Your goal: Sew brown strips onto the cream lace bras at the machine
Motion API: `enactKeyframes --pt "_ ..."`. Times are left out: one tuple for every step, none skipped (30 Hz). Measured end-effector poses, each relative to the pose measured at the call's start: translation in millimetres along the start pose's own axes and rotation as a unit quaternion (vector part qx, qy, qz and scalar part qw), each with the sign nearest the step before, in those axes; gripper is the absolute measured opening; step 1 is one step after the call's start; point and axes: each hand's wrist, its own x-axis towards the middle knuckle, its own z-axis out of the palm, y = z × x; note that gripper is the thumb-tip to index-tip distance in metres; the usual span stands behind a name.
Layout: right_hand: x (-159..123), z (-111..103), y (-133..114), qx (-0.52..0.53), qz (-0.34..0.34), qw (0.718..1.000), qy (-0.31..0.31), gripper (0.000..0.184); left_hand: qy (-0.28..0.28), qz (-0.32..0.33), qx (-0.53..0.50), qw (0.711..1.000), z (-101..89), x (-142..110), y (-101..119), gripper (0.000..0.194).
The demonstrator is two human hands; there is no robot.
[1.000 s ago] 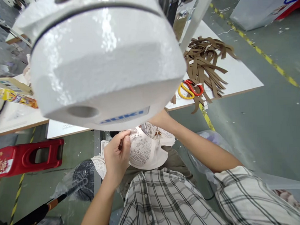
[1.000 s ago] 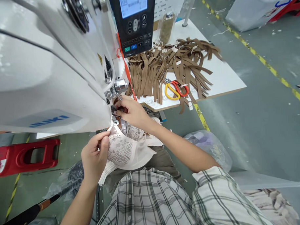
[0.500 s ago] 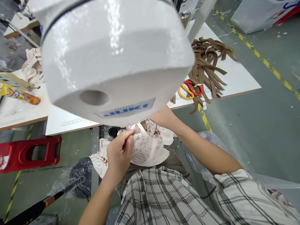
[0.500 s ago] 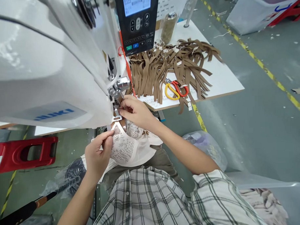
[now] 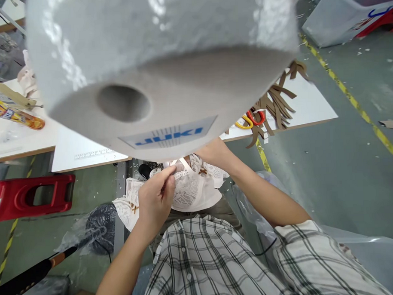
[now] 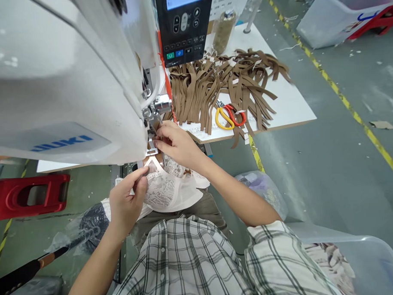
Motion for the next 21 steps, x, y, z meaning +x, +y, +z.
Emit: enactKeyframes --pt "0 0 1 -0.009 -0.003 1.000 0.002 0.013 -0.002 -0.002 0.002 1.000 -0.1 1 1 0.029" --pt "1 0 1 -0.018 -0.006 1.000 0.004 0.013 -0.001 -0.003 0.003 1.000 -0.1 2 1 0.029" --pt "1 0 2 -0.027 -0.009 1.000 0.006 0.014 -0.001 -0.004 0.006 1.000 0.0 2 1 0.029" --pt "2 1 3 -0.034 -0.012 0.999 0.008 0.014 0.001 -0.005 0.008 1.000 0.1 3 1 0.029" --pt "3 1 3 -0.038 -0.012 0.999 0.008 0.014 0.003 -0.006 0.010 1.000 0.3 4 1 0.029" --pt "4 1 4 -0.041 -0.011 0.999 0.009 0.014 0.005 -0.007 0.011 1.000 0.4 5 1 0.029" --pt "5 2 5 -0.041 -0.009 0.999 0.008 0.014 0.006 -0.009 0.013 1.000 0.4 6 1 0.029" --pt "6 2 5 -0.040 -0.006 0.999 0.007 0.014 0.005 -0.010 0.013 1.000 0.2 6 2 0.030" --pt "7 2 6 -0.039 -0.005 0.999 0.006 0.014 0.003 -0.011 0.015 1.000 -0.3 7 2 0.030" --pt "8 2 6 -0.038 -0.005 0.999 0.006 0.013 -0.001 -0.011 0.017 1.000 -1.0 8 2 0.030" --pt "9 2 6 -0.038 -0.007 0.999 0.006 0.013 -0.008 -0.010 0.021 1.000 -1.9 9 3 0.031" --pt "10 2 6 -0.037 -0.010 0.999 0.006 0.013 -0.015 -0.009 0.026 1.000 -2.9 9 3 0.031" --pt "10 2 5 -0.036 -0.012 0.999 0.007 0.013 -0.022 -0.006 0.033 0.999 -3.9 10 3 0.031" --pt "11 2 5 -0.036 -0.013 0.999 0.006 0.012 -0.027 0.000 0.044 0.999 -4.8 10 4 0.032" --pt "11 2 4 -0.036 -0.013 0.999 0.005 0.012 -0.024 0.011 0.064 0.998 -5.2 11 4 0.032" --pt "11 1 4 -0.037 -0.012 0.999 0.003 0.011 -0.009 0.026 0.092 0.995 -5.1 10 4 0.032" --pt "11 1 4 -0.037 -0.012 0.999 0.002 0.010 0.015 0.045 0.124 0.991 -4.3 10 5 0.032" --pt "11 1 4 -0.037 -0.011 0.999 0.000 0.010 0.043 0.066 0.154 0.985 -2.8 9 6 0.031" --pt "11 1 4 -0.036 -0.011 0.999 -0.002 0.009 0.070 0.088 0.177 0.978 -0.5 8 7 0.031" --pt "11 1 5 -0.035 -0.011 0.999 -0.003 0.008 0.088 0.108 0.190 0.972 2.5 7 8 0.031" --pt "12 1 5 -0.033 -0.011 0.999 -0.005 0.008 0.094 0.125 0.194 0.968 6.0 6 10 0.033"
